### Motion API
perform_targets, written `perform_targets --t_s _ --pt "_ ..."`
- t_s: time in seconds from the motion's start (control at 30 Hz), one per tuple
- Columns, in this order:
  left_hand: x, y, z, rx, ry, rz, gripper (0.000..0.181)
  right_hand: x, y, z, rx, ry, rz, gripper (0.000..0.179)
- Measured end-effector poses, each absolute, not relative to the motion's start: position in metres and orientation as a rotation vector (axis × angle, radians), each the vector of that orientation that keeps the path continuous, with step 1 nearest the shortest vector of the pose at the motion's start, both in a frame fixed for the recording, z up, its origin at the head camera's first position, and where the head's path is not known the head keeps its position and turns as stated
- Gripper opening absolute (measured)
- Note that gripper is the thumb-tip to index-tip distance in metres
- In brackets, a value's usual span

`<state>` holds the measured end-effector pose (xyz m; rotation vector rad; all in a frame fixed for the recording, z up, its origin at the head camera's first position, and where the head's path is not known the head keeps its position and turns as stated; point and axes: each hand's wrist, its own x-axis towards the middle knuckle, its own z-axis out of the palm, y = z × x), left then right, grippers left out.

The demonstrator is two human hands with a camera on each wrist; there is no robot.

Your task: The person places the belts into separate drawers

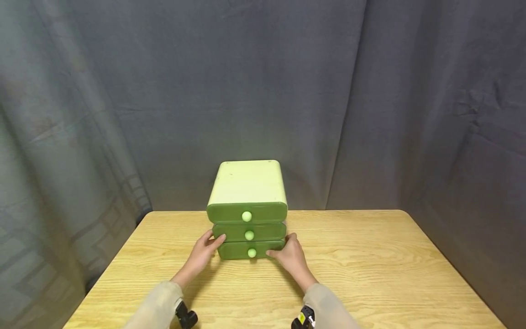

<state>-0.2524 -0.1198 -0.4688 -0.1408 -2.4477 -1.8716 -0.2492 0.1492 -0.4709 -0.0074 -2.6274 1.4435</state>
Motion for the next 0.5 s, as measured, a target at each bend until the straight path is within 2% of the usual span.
perform_targets --t_s 0.27,0.5 --pt "-0.252 -0.113 -0.471 -0.096 -2.392 -1.898 0.065 -0.255 0.147 -0.470 -0.034 -2.639 1.454 0.070" --pt "-0.248 -0.114 -0.472 -0.124 -2.433 -1.850 0.066 -0.248 0.157 -0.468 -0.044 -2.651 1.465 0.064"
